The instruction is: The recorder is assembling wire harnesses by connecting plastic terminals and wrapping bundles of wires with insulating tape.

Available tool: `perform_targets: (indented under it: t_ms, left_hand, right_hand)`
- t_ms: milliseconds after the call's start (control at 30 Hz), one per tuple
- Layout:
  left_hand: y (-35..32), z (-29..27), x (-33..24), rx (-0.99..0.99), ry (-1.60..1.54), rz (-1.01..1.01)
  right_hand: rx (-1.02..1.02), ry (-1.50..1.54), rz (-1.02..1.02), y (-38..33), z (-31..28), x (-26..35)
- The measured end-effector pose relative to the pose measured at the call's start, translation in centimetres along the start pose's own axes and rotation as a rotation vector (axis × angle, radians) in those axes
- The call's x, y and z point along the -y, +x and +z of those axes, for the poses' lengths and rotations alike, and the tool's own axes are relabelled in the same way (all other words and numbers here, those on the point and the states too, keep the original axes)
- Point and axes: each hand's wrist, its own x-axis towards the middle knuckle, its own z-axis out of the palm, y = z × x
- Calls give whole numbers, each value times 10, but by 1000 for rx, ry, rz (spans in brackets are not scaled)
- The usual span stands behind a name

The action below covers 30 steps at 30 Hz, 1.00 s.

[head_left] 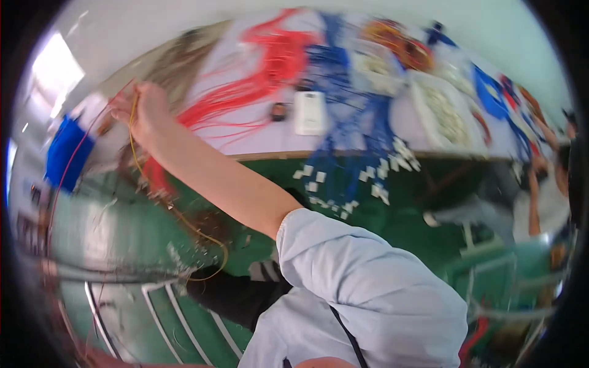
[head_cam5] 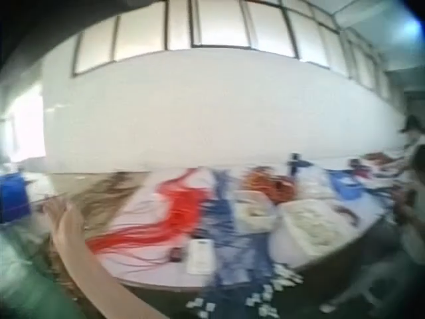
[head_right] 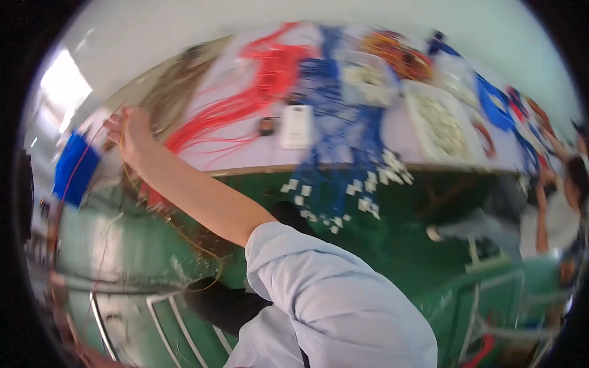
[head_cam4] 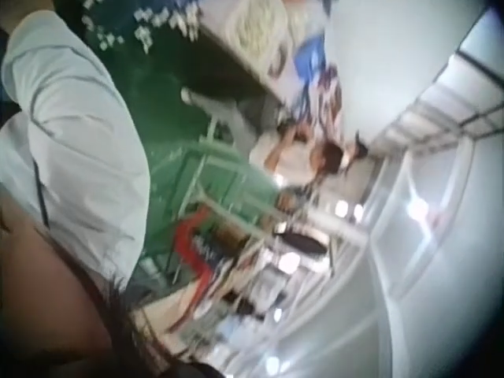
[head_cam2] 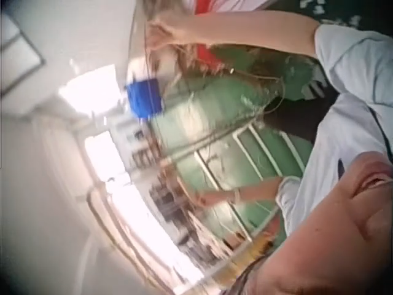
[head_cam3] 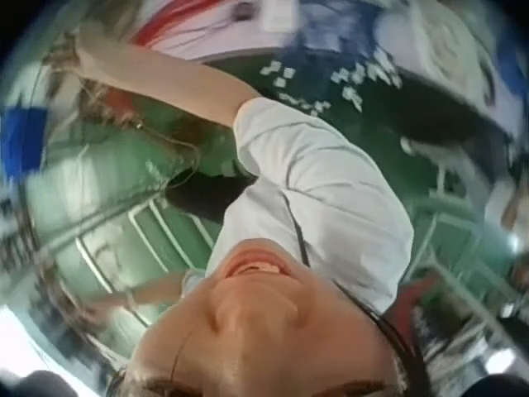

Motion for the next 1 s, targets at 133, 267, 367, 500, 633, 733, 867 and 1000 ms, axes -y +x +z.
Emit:
perform_targets:
  t_ms: [133, 267, 367, 500, 633, 733, 867, 1000]
  left_hand:
    - [0, 105, -35, -145, -457, -230]
    - [-22, 129, -64, -353, -724, -563]
    - [-44, 144, -105, -507, -903, -856]
    - [-59, 124, -160, -703, -1069, -1236]
    - [-62, 150, -221, -247, -1527, -650]
    - [-64, 160, -277, 54, -1925, -651]
    - [-82, 176, -327, 401, -2199, -852]
    - [-124, 199, -365, 914, -2454, -1052]
  right_hand:
    - [15, -31, -473, -141, -23, 205]
    - [35, -320, -569, -285, -47, 292]
    - [-231, -558, -546, -387, -28, 311]
    - [-626, -946, -971, -485, 5, 335]
    - [-818, -1357, -1405, -523, -3, 420]
    - [-1309, -1970, -1598, -510, -41, 508]
    - [-1175, -2574, -1047, -456, -84, 575]
    - [-1143, -2687, -632, -396, -119, 620]
